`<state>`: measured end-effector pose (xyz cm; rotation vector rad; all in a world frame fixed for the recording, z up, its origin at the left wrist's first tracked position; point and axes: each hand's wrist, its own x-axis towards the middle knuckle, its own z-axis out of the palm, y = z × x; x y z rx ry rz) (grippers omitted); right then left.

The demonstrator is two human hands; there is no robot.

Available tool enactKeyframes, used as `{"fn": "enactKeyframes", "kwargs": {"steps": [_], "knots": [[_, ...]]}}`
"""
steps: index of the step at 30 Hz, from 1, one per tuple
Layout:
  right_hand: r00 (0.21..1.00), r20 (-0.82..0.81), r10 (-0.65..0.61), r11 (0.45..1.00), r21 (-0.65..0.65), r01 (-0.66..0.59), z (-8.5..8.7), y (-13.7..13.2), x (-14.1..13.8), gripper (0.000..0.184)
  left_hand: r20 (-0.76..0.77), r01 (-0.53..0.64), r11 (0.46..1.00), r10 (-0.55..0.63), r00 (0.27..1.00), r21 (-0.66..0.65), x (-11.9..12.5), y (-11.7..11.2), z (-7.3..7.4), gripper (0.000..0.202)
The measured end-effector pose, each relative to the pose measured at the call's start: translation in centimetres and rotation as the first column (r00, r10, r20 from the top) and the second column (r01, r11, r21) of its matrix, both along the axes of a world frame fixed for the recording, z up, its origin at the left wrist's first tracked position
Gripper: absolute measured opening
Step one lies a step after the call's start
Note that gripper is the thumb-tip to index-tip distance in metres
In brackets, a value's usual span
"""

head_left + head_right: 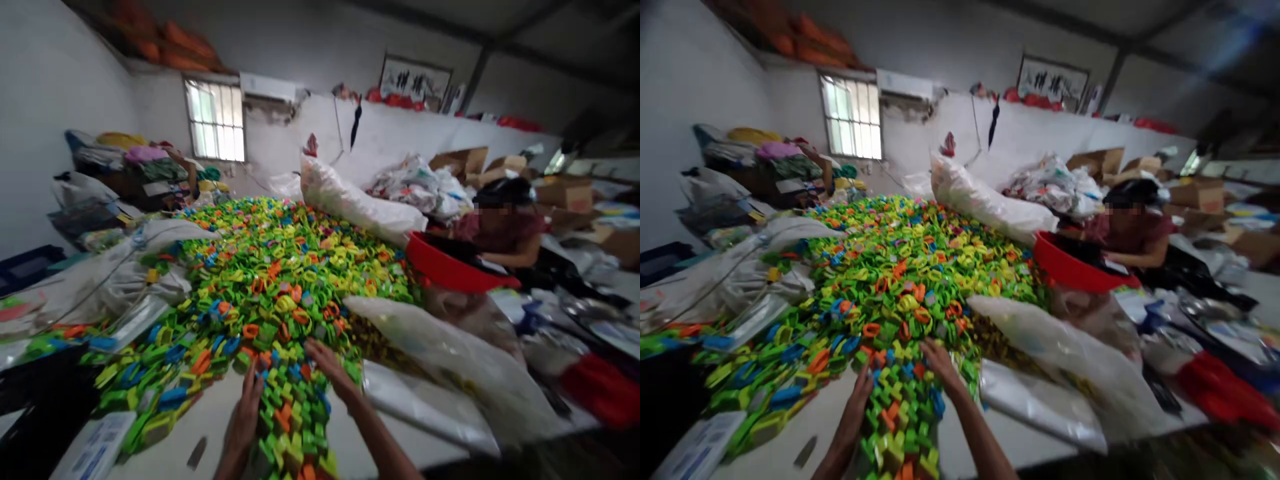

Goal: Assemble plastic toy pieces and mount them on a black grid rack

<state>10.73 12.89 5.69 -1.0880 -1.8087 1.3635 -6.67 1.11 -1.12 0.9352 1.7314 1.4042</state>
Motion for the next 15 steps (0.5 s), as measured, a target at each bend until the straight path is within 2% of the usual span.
{"fn": "enactKeyframes", "kwargs": {"steps": [2, 4, 5, 6, 7, 9, 10, 11, 13, 15], "knots": [[0.997, 0.062, -0.051, 0.998, 0.041, 0.049, 0.6, -0.1, 3.6, 0.048, -0.037, -0.068, 0.998, 0.068, 0.997, 0.014, -0.3, -0.8, 0.7, 0.069], [0.963, 0.261, -0.070, 0.995, 0.087, 0.049, 0.4, -0.1, 8.5, 0.048, -0.054, -0.141, 0.990, 0.142, 0.988, 0.022, -0.7, -1.4, 1.3, 0.068], [0.903, 0.413, -0.115, 0.986, 0.160, 0.052, 0.0, -0.2, 11.1, 0.046, -0.070, -0.169, 0.985, 0.171, 0.983, 0.036, -0.9, -1.6, 1.6, 0.066], [0.800, 0.573, -0.180, 0.966, 0.256, 0.034, -0.6, -0.4, 13.7, 0.045, -0.092, -0.195, 0.979, 0.200, 0.975, 0.056, -0.9, -1.8, 2.1, 0.064], [0.661, 0.708, -0.248, 0.943, 0.334, -0.005, -1.2, -0.7, 16.0, 0.045, -0.131, -0.212, 0.973, 0.222, 0.966, 0.088, -0.8, -2.0, 2.9, 0.062], [0.427, 0.842, -0.328, 0.914, 0.398, -0.082, -2.6, -1.4, 19.3, 0.046, -0.250, -0.191, 0.966, 0.231, 0.940, 0.174, 0.3, -2.5, 4.9, 0.058], [0.364, 0.868, -0.339, 0.911, 0.399, -0.104, -3.3, -1.7, 20.3, 0.044, -0.323, -0.156, 0.963, 0.223, 0.920, 0.220, 1.3, -2.8, 6.2, 0.055], [0.340, 0.878, -0.336, 0.912, 0.394, -0.117, -3.9, -1.9, 20.9, 0.042, -0.394, -0.111, 0.959, 0.210, 0.895, 0.261, 2.5, -3.2, 7.4, 0.053], [0.329, 0.888, -0.321, 0.908, 0.388, -0.161, -4.8, -2.1, 21.1, 0.039, -0.512, -0.003, 0.942, 0.185, 0.839, 0.336, 5.5, -4.1, 9.7, 0.046], [0.317, 0.900, -0.299, 0.900, 0.376, -0.221, -5.0, -2.0, 20.8, 0.036, -0.593, 0.131, 0.910, 0.142, 0.792, 0.394, 8.7, -5.2, 11.0, 0.040]]}}
